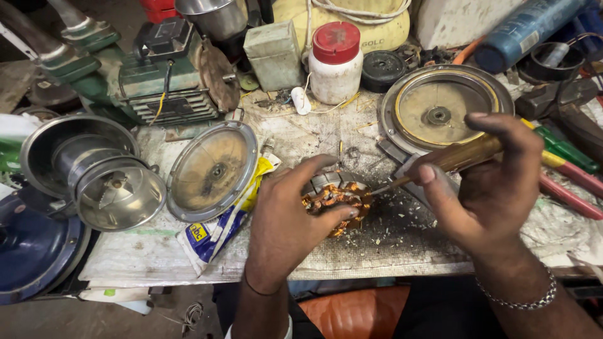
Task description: The person uses a chisel and hammer to scrape copper windings on a motor rotor, then places the rotor into a stator housing. They then use a hammer and screwdriver to remove and reinsert screws on a circular metal cover plate.
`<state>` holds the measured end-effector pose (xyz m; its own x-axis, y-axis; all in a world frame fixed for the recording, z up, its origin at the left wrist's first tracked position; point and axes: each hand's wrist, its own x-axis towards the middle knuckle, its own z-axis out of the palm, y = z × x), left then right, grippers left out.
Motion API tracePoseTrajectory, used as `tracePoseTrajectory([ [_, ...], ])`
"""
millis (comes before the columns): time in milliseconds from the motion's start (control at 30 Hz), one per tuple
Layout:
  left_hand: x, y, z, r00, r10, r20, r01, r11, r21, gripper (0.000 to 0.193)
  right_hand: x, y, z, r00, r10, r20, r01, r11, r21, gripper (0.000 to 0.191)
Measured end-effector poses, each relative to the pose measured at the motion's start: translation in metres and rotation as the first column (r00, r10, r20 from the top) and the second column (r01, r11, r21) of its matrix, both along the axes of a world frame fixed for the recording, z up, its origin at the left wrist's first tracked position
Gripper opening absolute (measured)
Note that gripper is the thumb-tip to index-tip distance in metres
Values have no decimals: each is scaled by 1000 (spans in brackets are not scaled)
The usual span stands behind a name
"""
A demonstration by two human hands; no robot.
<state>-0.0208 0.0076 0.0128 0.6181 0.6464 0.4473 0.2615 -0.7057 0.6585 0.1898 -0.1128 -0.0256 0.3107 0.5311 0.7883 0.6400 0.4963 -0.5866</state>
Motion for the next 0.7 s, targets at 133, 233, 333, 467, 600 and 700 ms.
tracePoseTrajectory([
  [133, 0, 5, -5, 1000, -17, 25, 16, 997, 69, 59, -1, 4, 4, 995, 31, 92, -32, 999, 8, 64],
  [233, 2, 3, -9, 999, 5, 46, -6, 1000, 21, 59, -3, 4, 6, 992, 36, 122, -36, 999, 2, 64],
  [333, 3, 1, -10, 993, -7, 122, 12, 999, -42, 60, -5, 3, 8, 995, 30, 91, -29, 1000, -9, 66],
  [467, 16, -9, -11, 989, 12, 147, 16, 982, -190, 63, -4, 2, 8, 995, 35, 96, -35, 999, -3, 67],
  [600, 24, -14, -13, 985, -17, 169, 47, 984, -174, 65, -2, 4, 12, 992, 35, 120, -36, 999, -1, 67],
  [700, 22, -12, -14, 988, -39, 152, 54, 994, -96, 65, -3, 6, 17, 990, 71, 120, -68, 997, -24, 68],
])
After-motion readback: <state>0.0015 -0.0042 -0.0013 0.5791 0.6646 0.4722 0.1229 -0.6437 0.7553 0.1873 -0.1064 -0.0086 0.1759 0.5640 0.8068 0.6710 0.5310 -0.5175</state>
